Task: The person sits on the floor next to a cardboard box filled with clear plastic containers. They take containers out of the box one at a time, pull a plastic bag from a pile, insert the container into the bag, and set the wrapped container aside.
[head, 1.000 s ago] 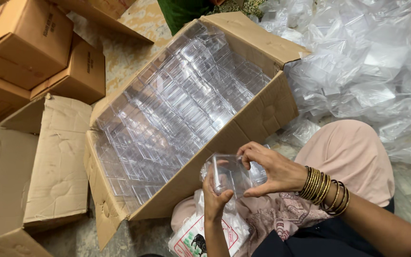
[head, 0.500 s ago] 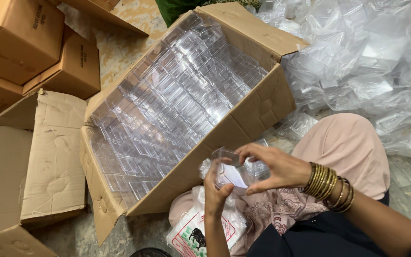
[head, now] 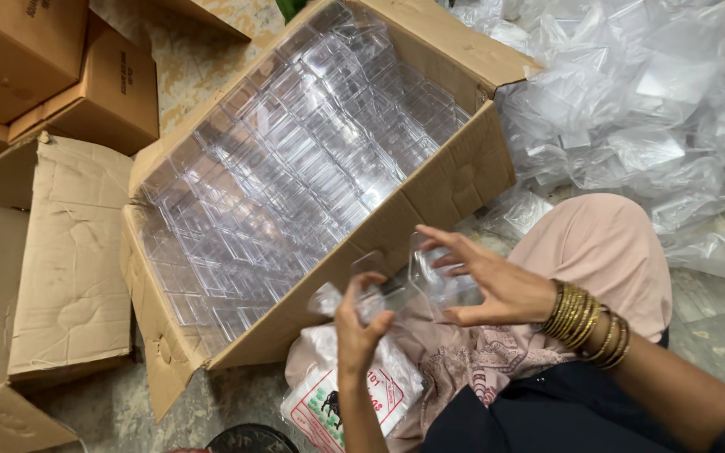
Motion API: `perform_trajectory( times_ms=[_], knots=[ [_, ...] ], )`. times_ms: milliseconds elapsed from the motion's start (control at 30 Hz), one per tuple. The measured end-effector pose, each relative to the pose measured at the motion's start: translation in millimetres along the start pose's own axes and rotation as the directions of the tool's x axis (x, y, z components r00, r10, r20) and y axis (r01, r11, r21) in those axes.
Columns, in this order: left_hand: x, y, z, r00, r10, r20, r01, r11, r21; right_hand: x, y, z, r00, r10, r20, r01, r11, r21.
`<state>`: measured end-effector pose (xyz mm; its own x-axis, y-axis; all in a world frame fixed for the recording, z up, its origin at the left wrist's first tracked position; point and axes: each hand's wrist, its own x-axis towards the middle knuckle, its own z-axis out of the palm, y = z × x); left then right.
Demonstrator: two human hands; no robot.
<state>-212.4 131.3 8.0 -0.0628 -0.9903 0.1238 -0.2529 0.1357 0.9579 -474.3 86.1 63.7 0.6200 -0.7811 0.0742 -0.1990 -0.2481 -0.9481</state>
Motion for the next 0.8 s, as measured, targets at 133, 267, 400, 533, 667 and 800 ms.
perform_trajectory(
  times_ms=[133, 267, 400, 533, 667, 800],
  knots=[
    [7, 7, 22, 0.993, -0.101, 0.061, 0.1, 0.995, 0.006, 3, -4, 15, 0.987, -0.162, 0.002, 0.162, 0.986, 0.037],
    [7, 11, 24, 0.995, -0.066, 0.08, 0.072, 0.995, -0.069, 6, -1, 15, 0.984, -0.176, 0.007, 0.176, 0.983, -0.044],
    [5, 6, 23, 0.99, -0.073, 0.119, 0.094, 0.978, -0.184, 9, 1, 16, 0.994, -0.107, -0.032, 0.107, 0.994, 0.009],
    [0, -5, 24, 0.992, -0.088, 0.093, 0.114, 0.938, -0.327, 9, 2, 25, 0.995, -0.088, -0.05, 0.089, 0.996, 0.008],
    [-1, -13, 23, 0.99, -0.111, 0.092, 0.136, 0.933, -0.334, 10, 4, 28, 0.981, -0.176, -0.08, 0.176, 0.984, -0.009],
    [3, -20, 24, 0.996, -0.076, 0.055, 0.09, 0.938, -0.335, 15, 8, 23, 0.998, -0.058, -0.029, 0.058, 0.998, 0.01]
  ],
)
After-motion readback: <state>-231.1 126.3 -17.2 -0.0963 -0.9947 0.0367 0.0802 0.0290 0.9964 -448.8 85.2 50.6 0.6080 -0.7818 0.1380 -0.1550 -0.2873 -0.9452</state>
